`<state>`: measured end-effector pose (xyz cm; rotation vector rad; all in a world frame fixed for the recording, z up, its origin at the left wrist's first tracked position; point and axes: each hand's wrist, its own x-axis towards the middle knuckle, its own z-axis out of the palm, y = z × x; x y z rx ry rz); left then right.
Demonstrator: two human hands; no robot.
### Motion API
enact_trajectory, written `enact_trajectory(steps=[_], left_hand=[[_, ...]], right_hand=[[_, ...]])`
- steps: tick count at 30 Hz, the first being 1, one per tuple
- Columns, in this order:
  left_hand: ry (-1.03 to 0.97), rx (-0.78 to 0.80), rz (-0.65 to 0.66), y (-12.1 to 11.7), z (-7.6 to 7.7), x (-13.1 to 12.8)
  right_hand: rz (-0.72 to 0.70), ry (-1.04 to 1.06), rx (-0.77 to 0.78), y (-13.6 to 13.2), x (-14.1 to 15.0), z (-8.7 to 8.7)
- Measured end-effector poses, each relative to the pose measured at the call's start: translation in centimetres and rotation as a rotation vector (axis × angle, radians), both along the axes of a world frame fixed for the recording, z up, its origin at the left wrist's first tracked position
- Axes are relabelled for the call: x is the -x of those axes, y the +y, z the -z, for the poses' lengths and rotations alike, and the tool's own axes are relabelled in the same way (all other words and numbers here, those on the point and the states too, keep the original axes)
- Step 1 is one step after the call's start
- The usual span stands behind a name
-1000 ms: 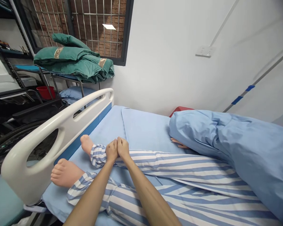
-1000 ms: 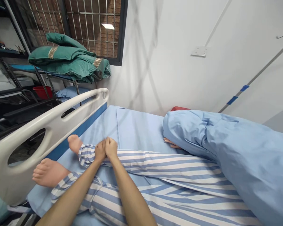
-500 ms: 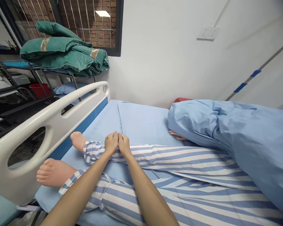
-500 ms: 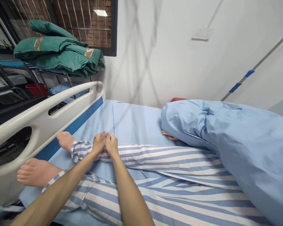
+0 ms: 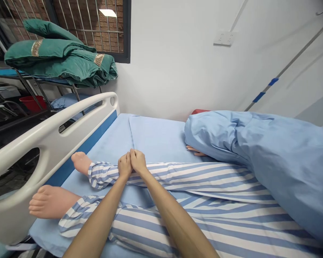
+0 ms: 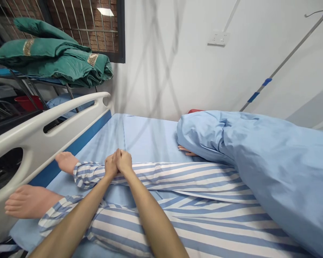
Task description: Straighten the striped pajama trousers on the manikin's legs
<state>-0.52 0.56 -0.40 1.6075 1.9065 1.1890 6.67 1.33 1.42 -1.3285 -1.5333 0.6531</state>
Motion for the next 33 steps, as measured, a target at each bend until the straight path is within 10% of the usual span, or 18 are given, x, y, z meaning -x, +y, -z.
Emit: enact_trajectory(steps=[11, 18, 26, 33], left_hand=[[0.031, 0.009, 0.013, -0.2, -0.6, -0.8], [-0.343, -0.093, -0.102, 0.4, -1.6, -3.4], [-0.143, -0.057, -0.003, -0.7, -0.2, -4.1], [-0.074, -0.031, -0.01, -0.7, -0.5, -4.2]], right_hand=[[0.017, -0.034, -0.072, -0.8, -2.3, 1.8], [-0.002, 0.134, -0.043, -0.5, -2.7, 1.6], [0.041, 0.305, 0.016, -0.1, -2.9, 1.4], [0.059, 0.015, -0.036, 0.0, -3.9, -0.1]])
